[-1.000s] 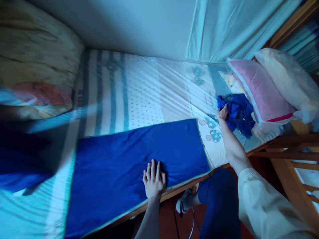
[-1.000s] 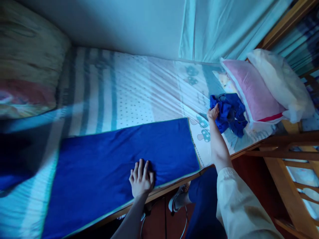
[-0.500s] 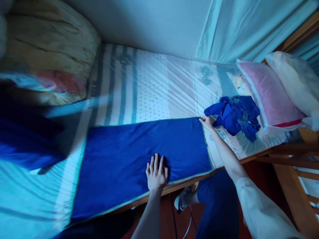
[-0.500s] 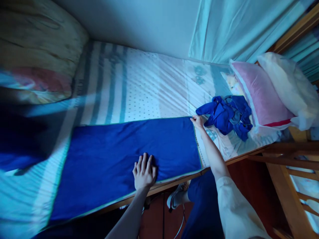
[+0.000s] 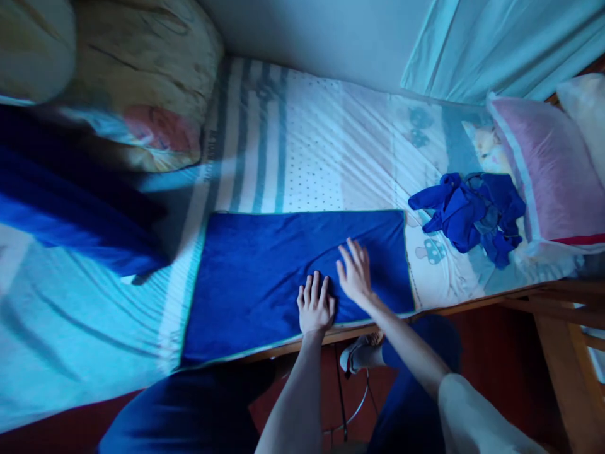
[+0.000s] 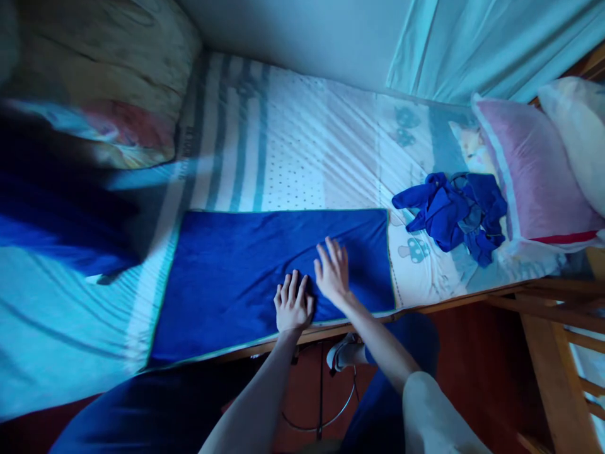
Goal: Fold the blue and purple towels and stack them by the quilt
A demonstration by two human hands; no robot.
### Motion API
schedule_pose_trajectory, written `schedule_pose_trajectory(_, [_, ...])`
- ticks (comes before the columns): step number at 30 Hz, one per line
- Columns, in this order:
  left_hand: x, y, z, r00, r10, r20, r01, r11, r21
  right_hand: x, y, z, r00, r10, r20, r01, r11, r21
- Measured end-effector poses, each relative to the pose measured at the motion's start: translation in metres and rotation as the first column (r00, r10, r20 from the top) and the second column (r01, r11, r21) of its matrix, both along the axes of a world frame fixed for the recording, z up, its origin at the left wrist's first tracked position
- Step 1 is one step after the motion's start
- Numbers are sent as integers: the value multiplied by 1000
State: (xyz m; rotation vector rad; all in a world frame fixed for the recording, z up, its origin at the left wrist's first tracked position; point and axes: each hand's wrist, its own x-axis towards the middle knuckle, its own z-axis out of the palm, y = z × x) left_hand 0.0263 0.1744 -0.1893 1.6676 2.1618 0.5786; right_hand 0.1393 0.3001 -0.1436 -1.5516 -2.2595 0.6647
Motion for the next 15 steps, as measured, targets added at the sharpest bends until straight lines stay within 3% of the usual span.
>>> schedule_pose_trajectory(2, [0, -1, -2, 1000, -7, 6, 7, 1000, -3, -15, -43, -6, 998, 63, 19, -61, 994, -89])
schedule_pose_trajectory(5, [0, -1, -2, 1000, 0, 7, 0, 1000, -3, -9, -70, -16, 992, 119, 50, -112, 986, -121])
schedule_pose_trajectory(8, [0, 0, 2, 1000, 7, -9, -7, 1000, 10, 26, -66, -21, 988, 116, 100, -109, 991, -75])
schedule_pose_trajectory(13, [2, 1, 6, 1000, -1, -9, 1, 999, 33, 112, -47, -18, 957, -143, 253, 144, 989, 16])
schedule_pose_trajectory(15, [3, 2, 6, 1000, 5, 4, -6, 999, 35, 139, -43, -15, 934, -188, 303, 194, 981, 11])
